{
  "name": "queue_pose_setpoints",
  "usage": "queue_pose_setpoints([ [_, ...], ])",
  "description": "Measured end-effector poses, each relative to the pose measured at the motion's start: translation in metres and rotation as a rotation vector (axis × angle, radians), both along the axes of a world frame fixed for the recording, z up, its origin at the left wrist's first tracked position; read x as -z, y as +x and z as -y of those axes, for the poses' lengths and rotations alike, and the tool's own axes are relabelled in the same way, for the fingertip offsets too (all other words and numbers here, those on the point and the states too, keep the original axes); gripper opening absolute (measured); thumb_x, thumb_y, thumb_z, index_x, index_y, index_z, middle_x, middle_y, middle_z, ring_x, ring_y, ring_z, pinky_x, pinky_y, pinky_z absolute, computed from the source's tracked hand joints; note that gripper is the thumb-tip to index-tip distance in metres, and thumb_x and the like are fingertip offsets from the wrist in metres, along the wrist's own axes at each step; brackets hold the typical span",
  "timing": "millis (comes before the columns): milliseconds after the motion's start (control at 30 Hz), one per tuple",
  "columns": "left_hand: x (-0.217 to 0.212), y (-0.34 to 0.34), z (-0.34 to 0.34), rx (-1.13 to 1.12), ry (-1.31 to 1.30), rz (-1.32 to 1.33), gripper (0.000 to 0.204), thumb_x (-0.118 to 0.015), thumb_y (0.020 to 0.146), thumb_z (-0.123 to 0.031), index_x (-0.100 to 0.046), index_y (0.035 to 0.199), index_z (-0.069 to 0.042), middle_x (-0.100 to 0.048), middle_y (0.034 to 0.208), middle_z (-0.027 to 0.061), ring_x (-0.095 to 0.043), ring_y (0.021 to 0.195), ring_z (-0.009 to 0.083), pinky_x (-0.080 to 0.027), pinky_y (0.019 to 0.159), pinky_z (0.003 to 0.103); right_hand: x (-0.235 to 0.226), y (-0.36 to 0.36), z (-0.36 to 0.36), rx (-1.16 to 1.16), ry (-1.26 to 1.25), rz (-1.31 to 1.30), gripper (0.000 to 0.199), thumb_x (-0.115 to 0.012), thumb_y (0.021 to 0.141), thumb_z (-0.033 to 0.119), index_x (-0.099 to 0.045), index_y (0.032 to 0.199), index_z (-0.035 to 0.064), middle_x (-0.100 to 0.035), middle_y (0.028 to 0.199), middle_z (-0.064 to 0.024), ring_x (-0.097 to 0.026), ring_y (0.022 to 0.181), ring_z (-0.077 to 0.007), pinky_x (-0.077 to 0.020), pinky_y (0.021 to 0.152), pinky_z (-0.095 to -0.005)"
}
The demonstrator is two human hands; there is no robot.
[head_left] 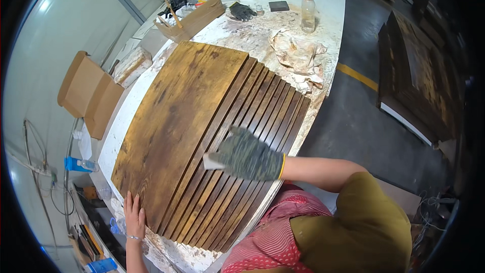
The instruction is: The person wipes a stack of wooden boards with a cloth and a small rectangular block, then picks up a cardboard tube and a piece of white material from the table before continuing to wipe the boards.
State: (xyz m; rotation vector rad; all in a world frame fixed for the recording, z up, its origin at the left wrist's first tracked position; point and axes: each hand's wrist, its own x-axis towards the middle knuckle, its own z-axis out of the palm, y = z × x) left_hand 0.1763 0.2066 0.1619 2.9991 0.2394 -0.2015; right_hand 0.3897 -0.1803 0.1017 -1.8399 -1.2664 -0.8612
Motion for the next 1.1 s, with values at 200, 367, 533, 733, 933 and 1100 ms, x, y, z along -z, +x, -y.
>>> queue_pose_setpoints([
  [200, -0.002, -0.001, 0.005, 0.036, 0.079, -0.004, 0.046, -0.036, 0.095, -0.025, -0.043, 0.135, -0.002, -0.023, 0.150, 0.0169, -0.023, 0.135, 0.0411, -0.019, 0.112, 0.045, -0.008, 0.115, 0.130, 0.722, -0.315, -0.390, 0.020, -0.057, 0.084, 0.028, -0.064, 0.091, 0.0103, -0.059, 0.071, -0.0129, -0.057, 0.062, -0.0295, -0.0462, 0.060, -0.0421],
  [367, -0.005, -0.002, 0.005, 0.040, 0.147, -0.056, 0.047, -0.035, 0.095, -0.027, -0.043, 0.135, -0.003, -0.024, 0.150, 0.0164, -0.024, 0.134, 0.0423, -0.021, 0.111, 0.046, -0.018, 0.081, 0.116, 0.417, -0.180, -0.188, 0.027, -0.060, 0.084, 0.036, -0.062, 0.093, 0.0105, -0.058, 0.067, -0.0103, -0.057, 0.057, -0.0271, -0.0470, 0.056, -0.0397],
  [533, -0.008, 0.000, 0.004, 0.035, 0.145, -0.092, 0.047, -0.035, 0.096, -0.031, -0.045, 0.134, -0.005, -0.025, 0.150, 0.0142, -0.025, 0.131, 0.0453, -0.022, 0.110, 0.047, -0.028, 0.052, 0.082, 0.104, -0.478, -0.659, 0.013, -0.055, 0.084, 0.024, -0.062, 0.086, 0.0132, -0.053, 0.056, -0.0076, -0.060, 0.059, -0.0224, -0.0497, 0.067, -0.0423],
  [733, -0.014, 0.007, 0.021, -0.034, 0.049, -0.082, 0.049, -0.035, 0.097, -0.033, -0.043, 0.136, -0.004, -0.024, 0.151, 0.0142, -0.037, 0.131, 0.0348, -0.035, 0.104, 0.037, 0.007, 0.120, 0.205, 0.788, -0.129, -0.607, 0.028, -0.061, 0.083, 0.026, -0.063, 0.104, 0.0075, -0.063, 0.091, -0.0156, -0.060, 0.090, -0.0327, -0.0476, 0.080, -0.0418],
  [933, -0.012, -0.004, 0.007, 0.021, 0.117, -0.067, 0.048, -0.034, 0.098, -0.031, -0.040, 0.138, -0.005, -0.023, 0.151, 0.0142, -0.035, 0.131, 0.0355, -0.034, 0.105, 0.038, 0.024, 0.075, 0.194, 0.682, -0.115, -0.476, 0.035, -0.064, 0.082, 0.027, -0.062, 0.110, 0.0072, -0.060, 0.091, -0.0163, -0.059, 0.089, -0.0330, -0.0466, 0.079, -0.0417],
  [1100, -0.011, 0.001, 0.008, -0.013, 0.086, -0.068, 0.046, -0.040, 0.095, -0.024, -0.039, 0.139, -0.011, -0.024, 0.150, 0.0124, -0.037, 0.129, 0.0354, -0.035, 0.104, 0.038, 0.012, 0.024, 0.155, 0.387, -0.510, -0.278, 0.043, -0.065, 0.078, 0.026, -0.060, 0.117, 0.0082, -0.057, 0.093, -0.0146, -0.055, 0.085, -0.0310, -0.0449, 0.078, -0.0413],
])
